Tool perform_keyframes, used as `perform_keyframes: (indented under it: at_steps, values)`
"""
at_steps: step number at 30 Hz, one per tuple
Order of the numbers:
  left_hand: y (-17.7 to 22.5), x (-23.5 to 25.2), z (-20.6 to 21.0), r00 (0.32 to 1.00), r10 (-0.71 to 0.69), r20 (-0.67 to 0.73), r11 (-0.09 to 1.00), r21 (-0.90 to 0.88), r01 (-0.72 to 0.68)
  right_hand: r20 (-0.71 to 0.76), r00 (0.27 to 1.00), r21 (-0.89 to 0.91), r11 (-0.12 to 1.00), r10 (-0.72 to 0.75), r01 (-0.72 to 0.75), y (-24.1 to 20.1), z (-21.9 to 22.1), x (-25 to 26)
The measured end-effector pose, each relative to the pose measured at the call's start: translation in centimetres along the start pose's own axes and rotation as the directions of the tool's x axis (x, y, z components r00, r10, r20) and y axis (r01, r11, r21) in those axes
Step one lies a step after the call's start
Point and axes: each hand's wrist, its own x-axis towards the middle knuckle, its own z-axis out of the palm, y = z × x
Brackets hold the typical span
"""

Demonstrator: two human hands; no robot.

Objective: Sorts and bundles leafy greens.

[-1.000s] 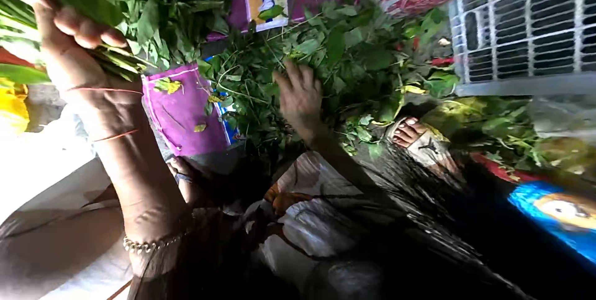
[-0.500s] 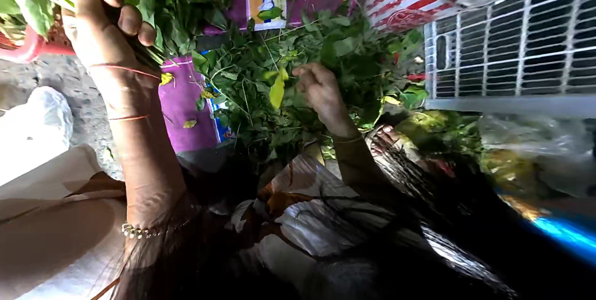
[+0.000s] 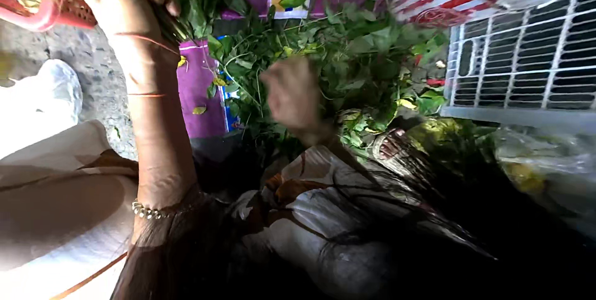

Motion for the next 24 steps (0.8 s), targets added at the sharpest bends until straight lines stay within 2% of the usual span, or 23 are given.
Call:
perform_keyframes:
  at_steps: [1, 2, 3, 4, 6, 8, 10, 12, 13, 15, 16, 17, 18, 20, 21, 22, 24]
  values:
    - [0.1, -0.1, 0.2, 1.000, -0.007, 0.000, 1.000, -0.011, 0.007, 0.168, 0.981, 0.022, 0.995, -0.101, 0.099, -1.0, 2.4, -0.9]
    - [0.1, -0.2, 0.3, 1.000, -0.010, 0.007, 1.000, -0.020, 0.010, 0.343, 0.928, 0.028, 0.989, -0.147, 0.146, -1.6, 4.4, -1.6]
    - [0.3, -0.3, 0.4, 1.000, -0.007, 0.013, 1.000, -0.020, 0.007, 0.456, 0.876, 0.024, 0.987, -0.154, 0.161, -1.6, 6.1, -2.0]
    - [0.4, -0.4, 0.4, 1.000, 0.001, 0.026, 1.000, -0.022, -0.001, 0.494, 0.858, 0.011, 0.988, -0.138, 0.153, -1.2, 7.0, -2.2]
    - [0.7, -0.6, 0.3, 0.999, 0.029, 0.046, 0.999, -0.041, -0.028, 0.446, 0.890, -0.009, 0.994, -0.093, 0.109, 0.5, 6.6, -1.6]
    - [0.8, -0.7, 0.1, 0.999, 0.024, 0.028, 0.999, -0.047, -0.022, 0.396, 0.918, 0.104, 0.995, -0.028, -0.014, 2.5, 4.0, -0.5]
    - [0.8, -0.6, 0.4, 1.000, -0.016, -0.006, 0.999, -0.029, 0.015, 0.393, 0.917, 0.289, 0.937, 0.071, -0.197, 4.2, -0.3, 1.0]
    - [0.7, -0.5, 0.5, 0.999, -0.052, -0.010, 0.998, -0.030, 0.052, 0.332, 0.932, 0.518, 0.798, 0.144, -0.308, 4.9, -4.0, 1.2]
    - [0.7, -0.6, 0.6, 0.998, -0.065, -0.016, 0.997, -0.037, 0.065, 0.281, 0.944, 0.652, 0.688, 0.173, -0.320, 4.9, -5.1, 0.9]
    - [0.8, -0.6, 0.8, 0.997, -0.076, -0.028, 0.996, -0.045, 0.075, 0.230, 0.946, 0.884, 0.357, 0.227, -0.301, 4.6, -5.9, 0.1]
    - [0.8, -0.7, 0.9, 0.997, -0.075, -0.030, 0.996, -0.048, 0.073, 0.252, 0.931, 0.927, 0.210, 0.263, -0.310, 4.3, -5.9, -0.2]
    - [0.9, -0.7, 1.0, 0.997, -0.073, -0.025, 0.996, -0.051, 0.072, 0.309, 0.897, 0.919, 0.142, 0.315, -0.367, 4.1, -5.8, -0.4]
    - [0.9, -0.7, 1.1, 0.997, -0.069, -0.020, 0.996, -0.057, 0.068, 0.376, 0.847, 0.868, 0.179, 0.375, -0.464, 4.1, -5.5, -0.5]
    - [0.9, -0.8, 1.2, 0.998, -0.059, -0.012, 0.997, -0.060, 0.058, 0.435, 0.738, 0.634, 0.407, 0.516, -0.658, 5.0, -4.0, -0.8]
    - [0.9, -0.8, 1.2, 0.998, -0.054, -0.013, 0.997, -0.061, 0.053, 0.416, 0.709, 0.488, 0.518, 0.570, -0.702, 5.6, -3.2, -1.2]
    - [0.9, -0.8, 1.1, 0.999, -0.048, -0.010, 0.997, -0.058, 0.047, 0.356, 0.724, 0.365, 0.625, 0.592, -0.690, 5.9, -2.6, -2.0]
    - [1.0, -0.8, 0.9, 0.999, -0.041, -0.013, 0.998, -0.058, 0.040, 0.174, 0.808, 0.232, 0.774, 0.563, -0.589, 5.5, -2.2, -3.6]
